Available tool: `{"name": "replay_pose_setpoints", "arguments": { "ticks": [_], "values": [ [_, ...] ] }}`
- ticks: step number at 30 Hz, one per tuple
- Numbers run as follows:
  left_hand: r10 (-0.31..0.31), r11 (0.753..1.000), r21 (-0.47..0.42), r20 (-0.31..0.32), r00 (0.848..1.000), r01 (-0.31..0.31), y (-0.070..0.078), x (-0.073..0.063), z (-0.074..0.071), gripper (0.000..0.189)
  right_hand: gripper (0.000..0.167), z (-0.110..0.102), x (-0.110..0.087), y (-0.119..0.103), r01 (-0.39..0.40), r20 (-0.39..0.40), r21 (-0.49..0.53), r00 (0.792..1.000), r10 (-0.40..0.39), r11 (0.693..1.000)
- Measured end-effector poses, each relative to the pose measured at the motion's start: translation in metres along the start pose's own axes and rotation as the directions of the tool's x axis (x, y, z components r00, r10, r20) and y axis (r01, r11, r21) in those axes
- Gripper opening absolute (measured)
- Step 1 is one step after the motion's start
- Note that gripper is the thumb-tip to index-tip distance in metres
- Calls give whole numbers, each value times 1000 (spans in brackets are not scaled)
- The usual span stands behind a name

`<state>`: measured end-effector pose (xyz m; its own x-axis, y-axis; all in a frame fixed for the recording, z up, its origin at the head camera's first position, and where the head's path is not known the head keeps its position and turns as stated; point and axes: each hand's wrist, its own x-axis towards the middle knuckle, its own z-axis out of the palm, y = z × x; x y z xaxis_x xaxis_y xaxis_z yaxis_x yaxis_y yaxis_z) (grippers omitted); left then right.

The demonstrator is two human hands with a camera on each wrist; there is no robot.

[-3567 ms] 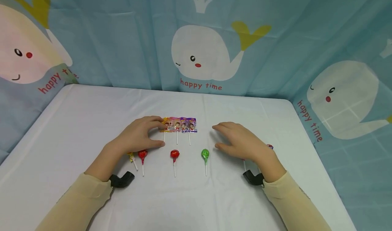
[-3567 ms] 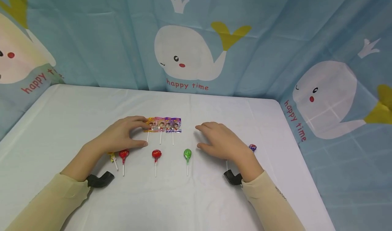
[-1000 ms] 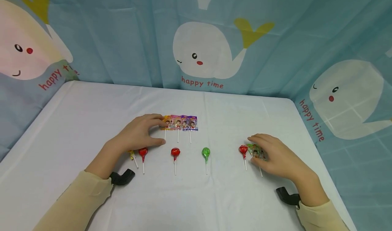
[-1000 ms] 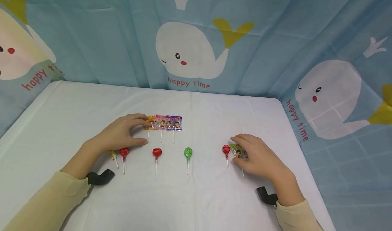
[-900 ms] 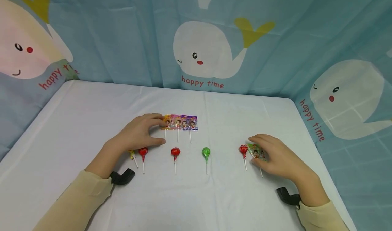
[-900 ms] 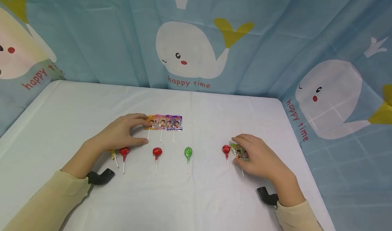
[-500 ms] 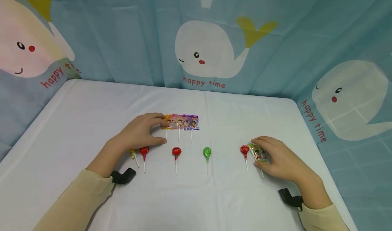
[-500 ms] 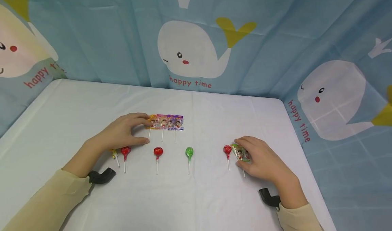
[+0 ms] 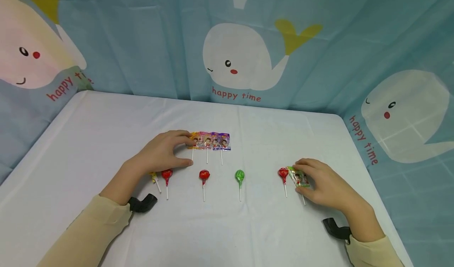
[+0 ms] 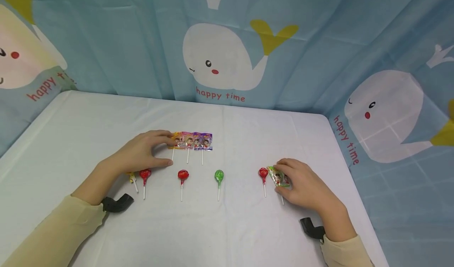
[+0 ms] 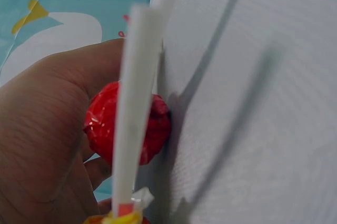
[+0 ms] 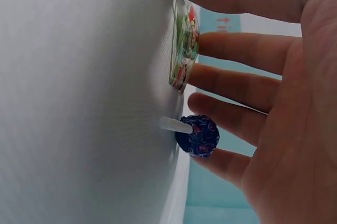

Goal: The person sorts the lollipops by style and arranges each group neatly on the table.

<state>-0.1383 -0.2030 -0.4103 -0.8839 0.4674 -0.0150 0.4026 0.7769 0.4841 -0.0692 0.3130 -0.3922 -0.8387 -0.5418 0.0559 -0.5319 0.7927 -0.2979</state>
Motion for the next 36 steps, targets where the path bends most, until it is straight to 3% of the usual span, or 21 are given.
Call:
{"name": "replay_pose_setpoints", "arguments": {
  "ticks": [36],
  "values": [
    [-4, 1000, -20, 3, 1000, 4, 1, -1, -1, 58, 52, 3, 0, 2, 31, -74, -40, 997, -34, 999]
  ]
}}
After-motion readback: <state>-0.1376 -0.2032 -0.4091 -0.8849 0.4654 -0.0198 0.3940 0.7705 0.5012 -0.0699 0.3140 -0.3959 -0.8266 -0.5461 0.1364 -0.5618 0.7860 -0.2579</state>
